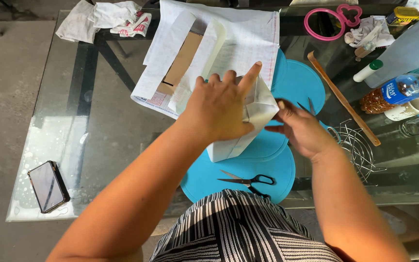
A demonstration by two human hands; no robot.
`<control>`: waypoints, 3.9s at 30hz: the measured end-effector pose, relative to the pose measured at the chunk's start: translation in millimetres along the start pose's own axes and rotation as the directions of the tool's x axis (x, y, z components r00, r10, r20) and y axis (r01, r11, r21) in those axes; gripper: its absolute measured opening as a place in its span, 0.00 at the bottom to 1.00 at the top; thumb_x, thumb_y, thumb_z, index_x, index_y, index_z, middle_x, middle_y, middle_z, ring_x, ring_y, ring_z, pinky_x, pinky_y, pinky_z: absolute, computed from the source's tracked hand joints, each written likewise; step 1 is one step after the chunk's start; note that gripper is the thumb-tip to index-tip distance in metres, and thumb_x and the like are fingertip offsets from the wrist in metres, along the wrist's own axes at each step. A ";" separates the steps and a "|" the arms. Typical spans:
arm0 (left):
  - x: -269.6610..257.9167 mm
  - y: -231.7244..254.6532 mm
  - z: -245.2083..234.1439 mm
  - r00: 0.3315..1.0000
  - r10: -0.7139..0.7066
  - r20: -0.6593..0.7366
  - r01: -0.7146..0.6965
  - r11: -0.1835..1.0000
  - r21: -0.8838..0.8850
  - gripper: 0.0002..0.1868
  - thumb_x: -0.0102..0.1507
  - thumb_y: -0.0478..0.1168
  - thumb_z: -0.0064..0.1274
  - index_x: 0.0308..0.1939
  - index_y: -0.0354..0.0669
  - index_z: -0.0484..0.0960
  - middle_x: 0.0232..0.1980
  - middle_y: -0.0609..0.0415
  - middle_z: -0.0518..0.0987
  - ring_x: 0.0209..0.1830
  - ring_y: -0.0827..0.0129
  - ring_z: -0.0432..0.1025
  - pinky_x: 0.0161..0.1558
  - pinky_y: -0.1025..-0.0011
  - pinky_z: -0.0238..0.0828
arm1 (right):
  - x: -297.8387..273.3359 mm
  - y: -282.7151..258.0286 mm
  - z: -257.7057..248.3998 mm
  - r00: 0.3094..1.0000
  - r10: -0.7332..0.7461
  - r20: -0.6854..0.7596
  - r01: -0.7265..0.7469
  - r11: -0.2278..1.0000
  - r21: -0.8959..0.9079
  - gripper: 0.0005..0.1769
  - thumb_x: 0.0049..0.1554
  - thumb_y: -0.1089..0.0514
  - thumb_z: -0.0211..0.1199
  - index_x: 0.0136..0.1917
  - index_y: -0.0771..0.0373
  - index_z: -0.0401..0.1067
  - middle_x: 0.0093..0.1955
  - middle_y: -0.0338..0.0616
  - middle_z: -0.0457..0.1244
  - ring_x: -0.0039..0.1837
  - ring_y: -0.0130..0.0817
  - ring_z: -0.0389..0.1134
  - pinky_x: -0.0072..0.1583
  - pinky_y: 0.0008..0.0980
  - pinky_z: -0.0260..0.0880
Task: The person folds white paper around a rectangular cardboard box, secures the folds with clear tape, and trims excess paper with scissors. They repeat the process on a second box, folding and taping the paper to enclose the package.
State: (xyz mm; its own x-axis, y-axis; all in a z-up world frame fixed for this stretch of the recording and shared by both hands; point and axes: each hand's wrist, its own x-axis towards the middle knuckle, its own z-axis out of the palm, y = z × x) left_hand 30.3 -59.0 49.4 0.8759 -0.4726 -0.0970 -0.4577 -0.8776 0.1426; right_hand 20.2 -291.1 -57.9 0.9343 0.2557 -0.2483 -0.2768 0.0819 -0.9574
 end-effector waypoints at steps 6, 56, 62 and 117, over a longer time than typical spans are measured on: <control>5.0 -34.1 -10.8 0.996 -0.067 -0.059 0.061 0.993 -0.102 0.58 0.47 0.58 0.70 0.76 0.55 0.55 0.59 0.42 0.75 0.60 0.46 0.71 0.55 0.50 0.70 | -6.0 98.8 -23.3 0.984 0.159 -0.078 -0.153 0.985 0.083 0.25 0.60 0.39 0.56 0.59 0.59 0.74 0.59 0.39 0.69 0.59 0.36 0.68 0.59 0.43 0.66; -27.6 3.7 39.1 0.929 -0.065 -0.364 0.103 0.991 0.087 0.57 0.52 0.58 0.58 0.76 0.31 0.51 0.77 0.32 0.54 0.57 0.52 0.66 0.54 0.53 0.61 | -43.2 -20.4 86.3 0.580 -0.739 0.343 0.381 -0.126 -0.916 0.17 0.54 0.56 0.71 0.57 0.56 0.79 0.72 0.43 0.61 0.76 0.47 0.56 0.69 0.51 0.47; -27.2 -0.7 35.9 0.937 -0.034 -0.348 0.062 0.995 0.072 0.57 0.53 0.57 0.59 0.76 0.31 0.50 0.78 0.31 0.53 0.59 0.50 0.66 0.57 0.50 0.60 | -47.7 -32.9 81.4 0.620 -0.700 0.354 0.460 -0.040 -0.887 0.12 0.55 0.57 0.68 0.54 0.54 0.79 0.72 0.43 0.60 0.77 0.48 0.56 0.72 0.50 0.49; -53.5 -57.9 23.1 0.707 0.312 -0.635 -0.387 0.922 0.022 0.40 0.61 0.69 0.61 0.70 0.55 0.73 0.76 0.41 0.60 0.77 0.36 0.51 0.72 0.35 0.44 | -116.2 272.0 13.2 0.921 -0.060 -0.385 -0.360 0.248 -0.899 0.26 0.55 0.49 0.64 0.67 0.52 0.70 0.76 0.42 0.55 0.74 0.47 0.57 0.71 0.44 0.61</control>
State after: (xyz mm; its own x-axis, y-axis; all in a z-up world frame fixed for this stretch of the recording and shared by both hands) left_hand 6.5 15.2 23.6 0.5736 -0.5566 0.6010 -0.7641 -0.6279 0.1478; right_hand -166.6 -285.9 -287.5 0.9634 -0.1407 -0.2284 -0.2034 -0.9382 -0.2800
